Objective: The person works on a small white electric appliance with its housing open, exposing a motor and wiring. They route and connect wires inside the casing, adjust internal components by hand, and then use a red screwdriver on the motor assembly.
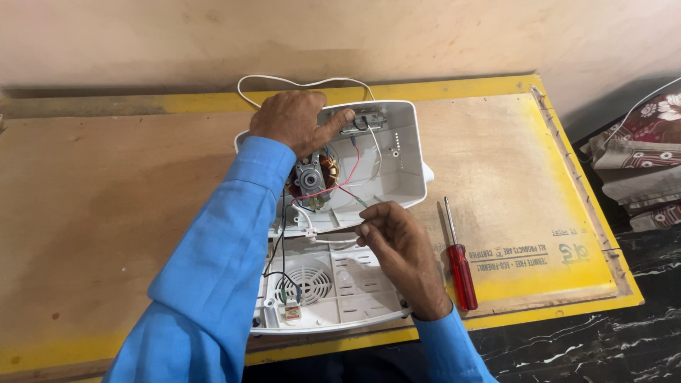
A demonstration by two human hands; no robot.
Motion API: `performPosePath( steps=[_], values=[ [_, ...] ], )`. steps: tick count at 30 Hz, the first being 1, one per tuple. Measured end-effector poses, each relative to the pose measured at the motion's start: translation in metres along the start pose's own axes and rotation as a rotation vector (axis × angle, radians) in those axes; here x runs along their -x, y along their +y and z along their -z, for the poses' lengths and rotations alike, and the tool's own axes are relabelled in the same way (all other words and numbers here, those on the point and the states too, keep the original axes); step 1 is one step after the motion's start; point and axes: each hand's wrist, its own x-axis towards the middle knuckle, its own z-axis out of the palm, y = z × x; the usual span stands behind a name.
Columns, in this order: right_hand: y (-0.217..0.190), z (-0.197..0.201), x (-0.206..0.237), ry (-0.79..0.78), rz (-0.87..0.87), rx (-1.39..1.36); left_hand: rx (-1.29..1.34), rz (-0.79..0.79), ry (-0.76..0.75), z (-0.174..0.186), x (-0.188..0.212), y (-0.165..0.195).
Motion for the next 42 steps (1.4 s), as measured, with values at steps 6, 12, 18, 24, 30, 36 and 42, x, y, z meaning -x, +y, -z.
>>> performPosePath(
  steps=[6,12,18,24,30,36,42],
  values=[
    [-0.0005,0.0002,0.0014,-0.002,0.001,0.055,-0.01,-0.019,0.01,-0.0011,0.0,-0.0017],
    [-0.0024,-0.0003,0.0035,-0.006,-0.001,0.08,-0.003,-0.011,0.007,-0.0027,0.0,-0.0032],
    [-0.0009,-0.0022,0.0041,-0.008,0.001,0.088,-0.017,-0.052,0.038,-0.0026,-0.0011,-0.0051],
    [-0.0015,-0.0022,0.0047,-0.016,0.021,0.087,-0.016,-0.06,0.045,-0.0022,-0.0005,-0.0043],
    [-0.005,-0.0032,0.0059,-0.019,0.021,0.084,-0.022,-0.056,0.041,-0.0017,0.0,-0.0035],
    [-0.0062,-0.0031,0.0069,-0.024,0.03,0.066,-0.027,-0.051,0.041,-0.0026,-0.0003,-0.0034],
    [-0.0065,-0.0033,0.0066,-0.022,0.02,0.084,0.013,-0.034,0.043,-0.0003,0.0008,-0.0019]
  ],
)
